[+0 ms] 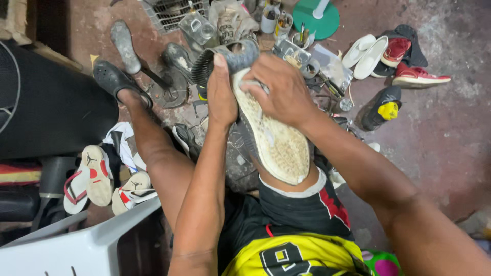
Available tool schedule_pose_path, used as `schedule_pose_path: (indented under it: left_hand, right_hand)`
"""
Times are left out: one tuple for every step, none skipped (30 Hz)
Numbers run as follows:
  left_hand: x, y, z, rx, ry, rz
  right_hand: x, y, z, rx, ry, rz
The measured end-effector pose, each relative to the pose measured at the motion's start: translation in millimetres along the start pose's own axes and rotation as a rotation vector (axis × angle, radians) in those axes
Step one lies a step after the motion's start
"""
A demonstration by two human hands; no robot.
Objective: The person cleans and scrapes the bottom of a shoe sole with a small tool and a cloth while sitting on the floor.
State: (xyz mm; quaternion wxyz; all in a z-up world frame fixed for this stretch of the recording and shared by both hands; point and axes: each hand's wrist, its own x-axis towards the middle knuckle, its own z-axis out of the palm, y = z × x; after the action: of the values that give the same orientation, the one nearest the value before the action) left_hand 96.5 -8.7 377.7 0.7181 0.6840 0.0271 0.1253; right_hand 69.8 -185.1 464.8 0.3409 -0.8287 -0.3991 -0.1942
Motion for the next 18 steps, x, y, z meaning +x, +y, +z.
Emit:
schedule_pose_path:
  left_hand:
    - [-3.9,5.1,-0.3,0.015,-0.005,-0.177]
    - [-3.2,7.7,0.2,-0.003,-0.003,-0.088]
    - [-2.3,8.7,-0.7,-0.020,-0.002,0.001]
    - [0.6,9.7,-2.5,-0.036,0.019,0.098]
    - [4.7,9.8,-3.2,-0.013,-0.003,0.071]
    - [1.9,6.9,-5.6,0.014,-0.022,0.027]
    - [-1.0,3.2,-7.3,0.040,-0.043,-0.017]
    - [-0.6,-0.1,-7.5,0.061,-0.036,0.046]
    - [-0.2,-3.8,-6.6,0.082,-0.031,0.110]
    - [1.0,-7.8,-3.0,0.098,-0.041,0.178]
    - [-0.2,-12.2,-1.4,0.081,-0.077,0.068]
    - [-0.5,-16.4,-1.3,0.061,-0.101,-0.035]
    - [0.5,-20.5,-2.2,0.043,-0.127,-0.138]
    - [1.8,-25.1,-2.5,0.102,-0.099,-0.016]
    - [4.2,-29.0,-2.3,0.162,-0.073,0.107]
    - [6.4,-31.2,-3.1,0.223,-0.040,0.230]
    - [8.1,-32.1,-3.2,0.163,-0.032,0.204]
    - [6.1,-32.5,-2.8,0.106,-0.031,0.171]
  right_hand:
    - [-0.1,-0.4,1.7,0.013,0.003,0.011]
    - [1.2,0.8,2.9,0.019,0.005,0.015]
    - [-8.5,-5.5,1.0,0.046,-0.031,0.016]
    - [-22.8,-15.6,-4.8,0.081,-0.075,-0.004]
    - [-28.6,-19.6,-9.4,0.115,-0.120,-0.025]
    - [-28.5,-19.2,-10.0,0.155,-0.127,-0.050]
    - [-26.4,-17.1,-10.9,0.195,-0.134,-0.076]
    - [-24.2,-16.3,-11.0,0.224,-0.120,-0.085]
    - [-14.9,-12.3,-6.3,0.199,-0.085,-0.055]
    - [-0.2,-6.0,1.3,0.163,-0.043,-0.019]
    - [7.9,-3.8,4.7,0.127,-0.001,0.017]
    - [10.4,-3.8,3.3,0.116,0.009,-0.016]
    - [12.5,-4.2,2.6,0.105,0.019,-0.049]
    - [14.4,-4.5,2.7,0.100,0.017,-0.089]
    - [8.4,-8.4,-0.5,0.116,-0.040,-0.089]
    - [-2.2,-14.3,-6.8,0.135,-0.101,-0.095]
    - [-6.7,-17.0,-10.3,0.153,-0.163,-0.103]
    - [-7.6,-17.8,-10.1,0.180,-0.162,-0.124]
